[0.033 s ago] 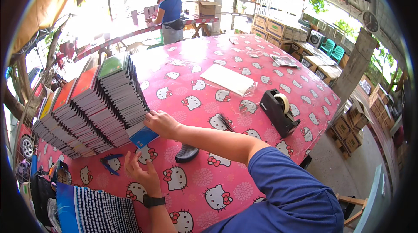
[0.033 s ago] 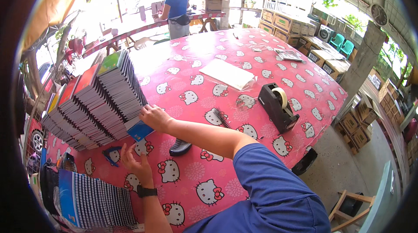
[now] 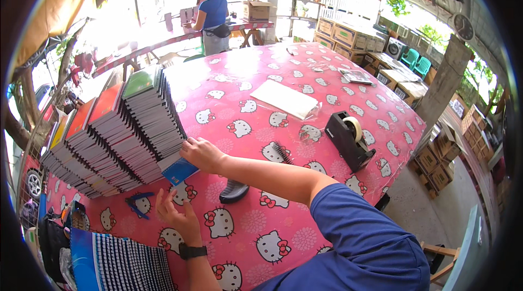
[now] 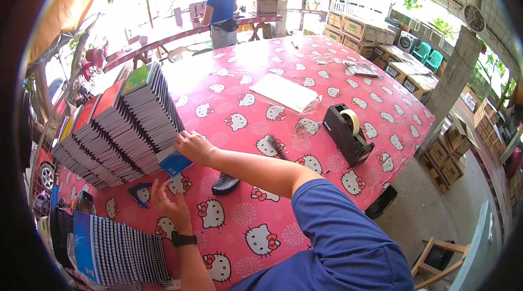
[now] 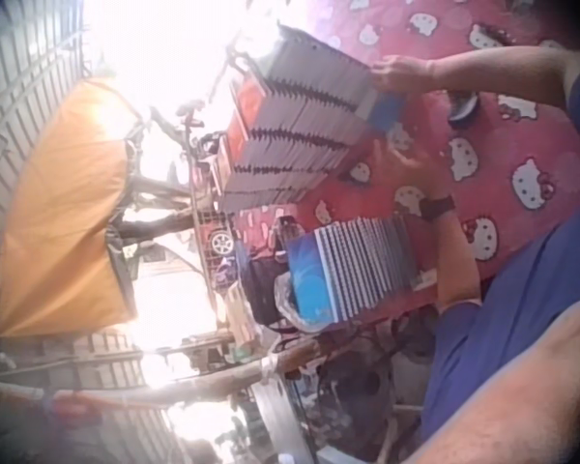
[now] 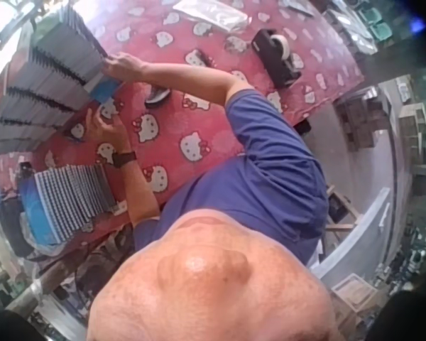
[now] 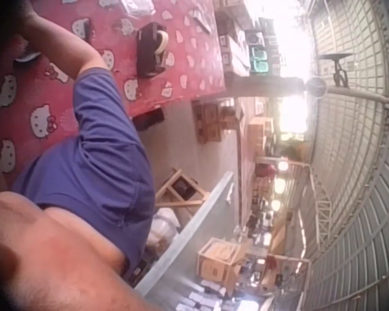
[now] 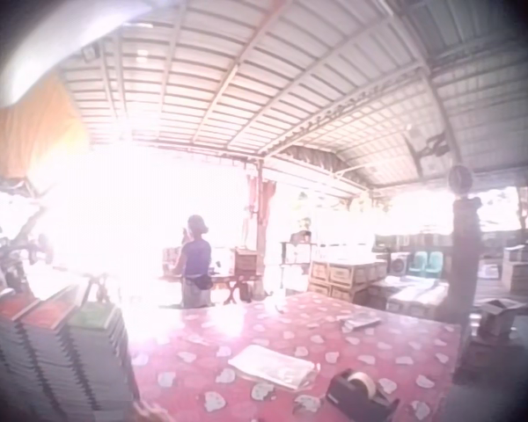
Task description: The person assembles small booklets by folding pages and fitting them into covers by hand at a table.
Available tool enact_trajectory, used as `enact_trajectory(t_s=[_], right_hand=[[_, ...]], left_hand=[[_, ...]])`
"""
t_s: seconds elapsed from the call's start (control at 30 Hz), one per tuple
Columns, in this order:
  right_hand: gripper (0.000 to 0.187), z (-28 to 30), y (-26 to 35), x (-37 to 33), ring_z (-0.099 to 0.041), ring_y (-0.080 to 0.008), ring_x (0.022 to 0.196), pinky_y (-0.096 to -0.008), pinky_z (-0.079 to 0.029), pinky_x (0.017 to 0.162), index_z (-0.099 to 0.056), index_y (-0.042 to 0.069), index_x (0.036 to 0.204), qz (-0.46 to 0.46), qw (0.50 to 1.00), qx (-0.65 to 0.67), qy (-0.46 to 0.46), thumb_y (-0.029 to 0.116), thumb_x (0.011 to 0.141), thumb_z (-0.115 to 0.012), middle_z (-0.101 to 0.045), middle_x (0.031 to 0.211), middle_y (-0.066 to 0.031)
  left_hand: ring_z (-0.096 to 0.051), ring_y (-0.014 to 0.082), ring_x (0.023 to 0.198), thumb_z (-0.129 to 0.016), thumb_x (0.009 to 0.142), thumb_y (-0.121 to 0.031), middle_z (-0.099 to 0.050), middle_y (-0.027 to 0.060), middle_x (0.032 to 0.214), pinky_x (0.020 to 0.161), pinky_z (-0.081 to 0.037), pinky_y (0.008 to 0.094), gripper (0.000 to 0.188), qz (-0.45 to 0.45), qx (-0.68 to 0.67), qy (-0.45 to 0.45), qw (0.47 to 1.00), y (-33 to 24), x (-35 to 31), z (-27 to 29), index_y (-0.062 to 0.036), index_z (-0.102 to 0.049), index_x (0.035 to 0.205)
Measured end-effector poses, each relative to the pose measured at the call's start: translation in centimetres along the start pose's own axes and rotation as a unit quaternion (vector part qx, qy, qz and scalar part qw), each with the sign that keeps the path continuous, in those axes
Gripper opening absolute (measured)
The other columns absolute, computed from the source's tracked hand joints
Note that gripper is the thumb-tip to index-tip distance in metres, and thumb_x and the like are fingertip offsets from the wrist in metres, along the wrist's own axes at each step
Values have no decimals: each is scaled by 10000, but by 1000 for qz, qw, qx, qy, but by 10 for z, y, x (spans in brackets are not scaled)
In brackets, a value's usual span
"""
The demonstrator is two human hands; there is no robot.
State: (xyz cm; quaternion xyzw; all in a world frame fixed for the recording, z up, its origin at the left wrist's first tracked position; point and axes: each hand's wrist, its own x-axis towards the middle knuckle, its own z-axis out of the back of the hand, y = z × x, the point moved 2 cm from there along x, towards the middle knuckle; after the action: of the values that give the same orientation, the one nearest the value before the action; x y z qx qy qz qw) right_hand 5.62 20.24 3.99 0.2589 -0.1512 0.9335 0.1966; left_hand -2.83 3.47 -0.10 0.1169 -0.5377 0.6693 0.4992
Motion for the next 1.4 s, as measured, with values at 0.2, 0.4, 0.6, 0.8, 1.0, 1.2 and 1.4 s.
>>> enact_trajectory(t_s=[0.2,0.4,0.6,0.8,1.0,1.2,1.4], right_hand=[[119,-1,-2,1,-553,-219,931,-325,-485,765,-585,75,843,7,1000,4,9,123,734,-579,-553,914,-77],[130,-1,-4,-3,-554,-220,935,-328,-484,787,-603,71,860,9,1000,23,-4,104,751,-541,-553,904,-62],[123,-6,-8,0,-554,-221,913,-332,-488,773,-607,74,844,14,999,35,-27,109,748,-538,-559,903,-63],[131,-8,-14,10,-552,-237,929,-342,-474,799,-585,71,826,-59,991,99,60,115,704,-601,-571,917,-67],[103,-5,-15,0,-556,-279,948,-376,-470,810,-589,32,814,-34,992,121,22,88,733,-560,-582,919,-113],[106,-6,-17,3,-560,-271,941,-356,-487,790,-586,28,817,-31,993,109,19,73,723,-566,-580,907,-118],[112,-7,-17,2,-550,-263,968,-357,-487,790,-591,36,824,-53,993,91,50,70,723,-559,-581,914,-110]], left_hand=[[-381,315,1180,-594,683,-19,-450,149,1247,982,-280,448,322,7,-1,5,1000,0,0,0,-22,-573,1004],[-381,319,1177,-593,685,-18,-448,148,1243,972,-300,451,317,-2,-6,5,1000,1,0,-1,-21,-573,1001],[-382,315,1175,-588,689,-22,-444,145,1249,977,-290,449,305,0,-6,12,1000,1,-1,-1,-17,-574,994],[-379,302,1180,-586,684,-25,-446,139,1254,988,-269,445,313,2,15,16,1000,2,-1,-1,-15,-573,997],[-377,302,1180,-600,674,-32,-444,143,1254,990,-268,447,367,16,-17,12,1000,9,-2,-6,-18,-559,1037],[-377,310,1180,-614,667,-48,-437,146,1254,990,-273,452,398,43,-31,27,998,13,-2,-7,-25,-550,1059],[-414,318,1151,-623,647,-55,-473,140,1220,982,-296,452,399,32,-13,11,999,16,-3,-6,-29,-563,1041]])
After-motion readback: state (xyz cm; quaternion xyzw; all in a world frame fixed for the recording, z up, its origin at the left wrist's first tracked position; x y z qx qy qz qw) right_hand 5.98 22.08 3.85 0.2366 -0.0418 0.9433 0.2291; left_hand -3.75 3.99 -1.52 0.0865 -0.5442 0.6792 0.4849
